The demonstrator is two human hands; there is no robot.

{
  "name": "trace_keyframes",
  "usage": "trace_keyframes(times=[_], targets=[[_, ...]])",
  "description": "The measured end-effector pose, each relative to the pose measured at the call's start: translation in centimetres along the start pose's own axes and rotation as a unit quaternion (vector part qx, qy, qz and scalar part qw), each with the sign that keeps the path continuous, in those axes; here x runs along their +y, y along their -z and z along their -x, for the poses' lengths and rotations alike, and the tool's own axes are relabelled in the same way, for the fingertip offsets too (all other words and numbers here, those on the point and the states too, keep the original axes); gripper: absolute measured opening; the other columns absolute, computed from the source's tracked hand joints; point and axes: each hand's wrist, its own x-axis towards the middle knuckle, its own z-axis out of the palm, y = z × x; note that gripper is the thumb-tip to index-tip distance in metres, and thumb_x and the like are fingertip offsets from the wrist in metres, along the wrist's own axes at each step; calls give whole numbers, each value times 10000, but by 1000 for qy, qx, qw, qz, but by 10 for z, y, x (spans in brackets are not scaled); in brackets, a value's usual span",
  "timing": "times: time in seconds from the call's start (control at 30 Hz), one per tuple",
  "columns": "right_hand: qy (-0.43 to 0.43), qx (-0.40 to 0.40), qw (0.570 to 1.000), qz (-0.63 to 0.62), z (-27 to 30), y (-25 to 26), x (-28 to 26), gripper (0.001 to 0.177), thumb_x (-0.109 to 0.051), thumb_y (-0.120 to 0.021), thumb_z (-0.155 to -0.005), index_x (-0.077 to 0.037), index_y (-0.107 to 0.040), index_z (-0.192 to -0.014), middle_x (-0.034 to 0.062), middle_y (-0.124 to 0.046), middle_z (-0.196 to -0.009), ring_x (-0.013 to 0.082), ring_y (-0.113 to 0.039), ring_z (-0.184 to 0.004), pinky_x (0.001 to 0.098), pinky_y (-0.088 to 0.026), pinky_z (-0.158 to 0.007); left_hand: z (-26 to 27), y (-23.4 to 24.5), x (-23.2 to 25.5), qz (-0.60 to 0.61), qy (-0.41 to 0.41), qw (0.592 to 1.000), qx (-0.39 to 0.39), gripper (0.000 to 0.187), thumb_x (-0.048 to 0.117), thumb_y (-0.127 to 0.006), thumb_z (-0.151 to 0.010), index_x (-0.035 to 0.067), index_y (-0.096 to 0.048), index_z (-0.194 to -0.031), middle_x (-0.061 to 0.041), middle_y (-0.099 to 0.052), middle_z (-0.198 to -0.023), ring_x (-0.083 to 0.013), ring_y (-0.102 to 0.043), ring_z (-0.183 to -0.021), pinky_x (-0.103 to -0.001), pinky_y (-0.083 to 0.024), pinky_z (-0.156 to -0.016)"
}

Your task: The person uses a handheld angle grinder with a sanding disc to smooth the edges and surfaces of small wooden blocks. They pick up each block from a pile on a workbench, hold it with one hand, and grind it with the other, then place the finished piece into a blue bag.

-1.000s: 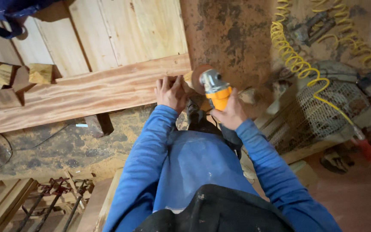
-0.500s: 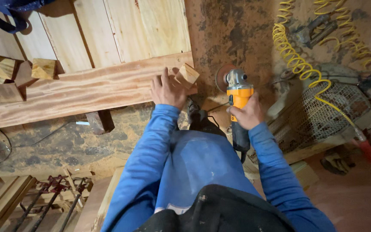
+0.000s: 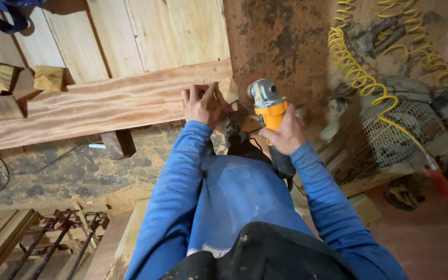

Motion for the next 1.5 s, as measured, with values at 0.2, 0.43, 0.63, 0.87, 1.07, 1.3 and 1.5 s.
trace_keyframes(times=[0.2, 0.43, 0.63, 0.87, 1.07, 1.3, 1.5], targets=[[-4, -38, 999, 39, -13, -8, -22, 801, -301, -862, -694, 84, -435, -1251, 271, -686, -1074, 445, -689, -1022, 482, -554, -878, -1, 0, 0, -53, 46, 998, -4, 699, 371, -903, -554, 357, -740, -1233, -61, -563, -1143, -358, -434, -1118, -551, -377, -951], [-25, -43, 997, 61, -21, -8, -21, 837, -299, -868, -675, 89, -419, -1266, 295, -670, -1071, 467, -676, -1004, 503, -543, -847, -3, -2, 1, -85, 45, 995, -27, 604, 291, -845, -666, 356, -727, -1254, -2, -571, -1177, -335, -442, -1152, -520, -377, -932], [-23, -4, 998, 65, -24, -4, -5, 820, -299, -879, -677, 94, -440, -1246, 295, -669, -1069, 469, -674, -1014, 504, -544, -857, -4, -2, 2, -66, 38, 996, -49, 588, 293, -801, -697, 354, -705, -1274, -15, -577, -1211, -360, -442, -1162, -541, -395, -940], [31, 10, 999, 26, -17, -9, -9, 721, -274, -872, -681, 68, -467, -1170, 266, -664, -1025, 437, -681, -966, 485, -542, -851, -13, -4, 5, -90, 5, 995, -53, 552, 307, -782, -723, 393, -708, -1264, -38, -572, -1241, -374, -455, -1175, -567, -380, -952], [-8, 1, 1000, 22, -12, -20, -3, 734, -291, -860, -674, 80, -454, -1159, 255, -667, -1006, 409, -686, -960, 472, -545, -843, -16, 5, 10, -88, 14, 994, -66, 565, 307, -792, -708, 403, -705, -1258, -47, -569, -1219, -395, -444, -1158, -588, -365, -938], [0, 23, 997, 70, -9, -12, 10, 713, -294, -894, -690, 67, -515, -1174, 266, -667, -1056, 420, -676, -979, 479, -543, -872, -17, 5, 12, -86, 12, 995, -56, 522, 263, -772, -739, 389, -714, -1242, 7, -585, -1227, -357, -462, -1189, -576, -362, -986], [-9, 1, 999, -44, -3, -23, 2, 758, -229, -848, -707, 92, -406, -1233, 241, -657, -1083, 377, -695, -995, 448, -557, -864, -19, 3, 13, -100, -6, 994, -45, 519, 243, -759, -753, 395, -721, -1248, -16, -585, -1206, -364, -461, -1176, -570, -363, -970]])
